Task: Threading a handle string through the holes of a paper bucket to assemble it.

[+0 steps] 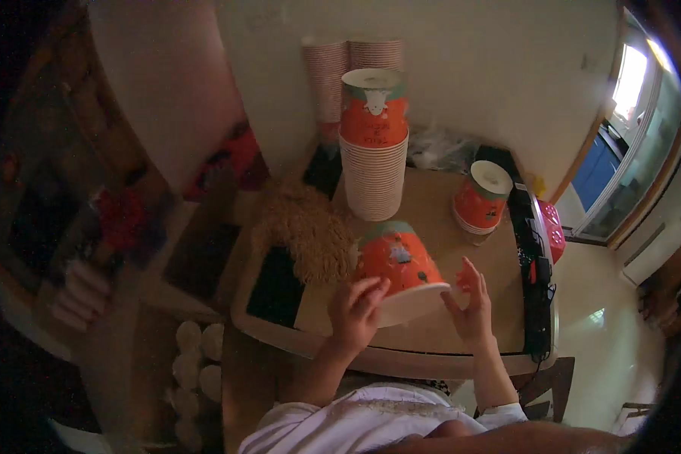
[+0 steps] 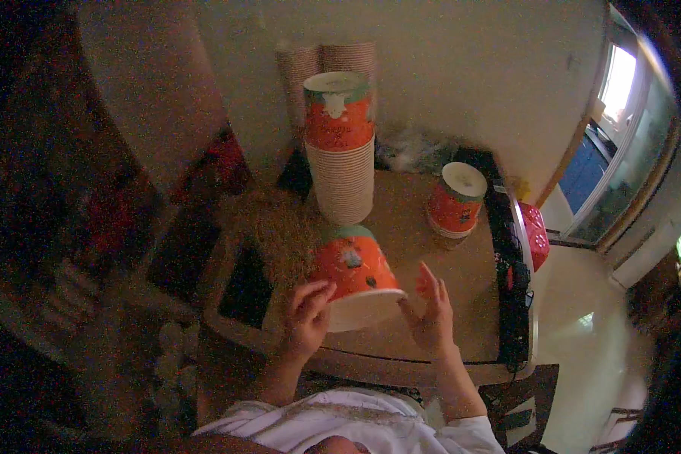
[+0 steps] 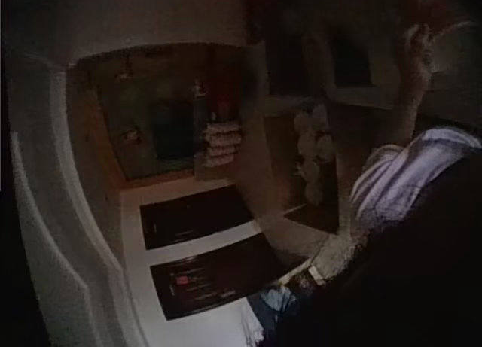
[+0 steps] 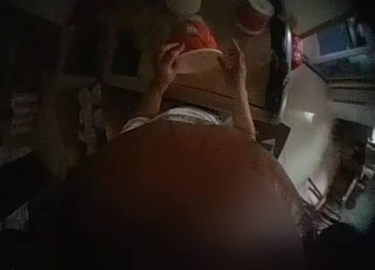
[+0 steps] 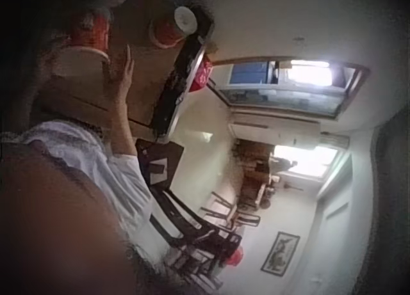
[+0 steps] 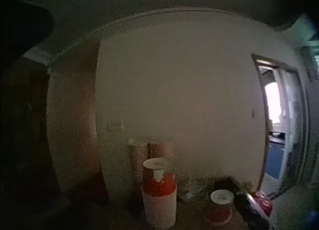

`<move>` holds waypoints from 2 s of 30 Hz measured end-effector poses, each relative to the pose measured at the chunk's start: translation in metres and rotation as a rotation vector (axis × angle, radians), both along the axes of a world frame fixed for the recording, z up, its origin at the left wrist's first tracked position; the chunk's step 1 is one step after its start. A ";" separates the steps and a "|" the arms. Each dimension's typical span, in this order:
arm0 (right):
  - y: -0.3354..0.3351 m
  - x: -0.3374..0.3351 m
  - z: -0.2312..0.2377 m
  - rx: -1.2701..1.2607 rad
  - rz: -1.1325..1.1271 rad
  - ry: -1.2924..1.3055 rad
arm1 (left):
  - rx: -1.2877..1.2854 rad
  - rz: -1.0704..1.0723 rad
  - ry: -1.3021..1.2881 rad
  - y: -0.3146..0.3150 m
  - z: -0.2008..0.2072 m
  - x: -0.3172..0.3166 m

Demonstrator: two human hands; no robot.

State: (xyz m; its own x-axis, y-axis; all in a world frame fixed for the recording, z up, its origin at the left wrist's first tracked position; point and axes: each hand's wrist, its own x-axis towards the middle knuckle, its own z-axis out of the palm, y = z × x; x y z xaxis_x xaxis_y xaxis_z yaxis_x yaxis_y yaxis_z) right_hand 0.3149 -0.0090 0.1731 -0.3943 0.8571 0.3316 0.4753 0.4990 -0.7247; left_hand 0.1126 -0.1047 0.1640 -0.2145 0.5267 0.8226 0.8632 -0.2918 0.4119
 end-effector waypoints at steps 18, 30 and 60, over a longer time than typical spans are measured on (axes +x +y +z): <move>-0.013 -0.011 -0.021 -0.050 0.204 0.321 | 0.096 -0.049 0.123 -0.013 0.002 0.011; -0.027 -0.022 -0.030 0.284 0.147 0.075 | -0.117 -0.076 0.188 0.002 0.000 0.032; 0.004 -0.008 0.025 -0.219 0.668 0.292 | -0.077 -0.251 0.161 0.002 0.001 0.025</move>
State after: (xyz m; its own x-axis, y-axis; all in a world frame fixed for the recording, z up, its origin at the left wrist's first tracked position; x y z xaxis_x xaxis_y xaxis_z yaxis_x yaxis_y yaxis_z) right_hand 0.3066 -0.0053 0.1983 -0.7750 0.5251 0.3517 -0.1034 0.4435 -0.8903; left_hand 0.1374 -0.1029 0.1650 0.0599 0.6087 0.7911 0.8243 -0.4772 0.3048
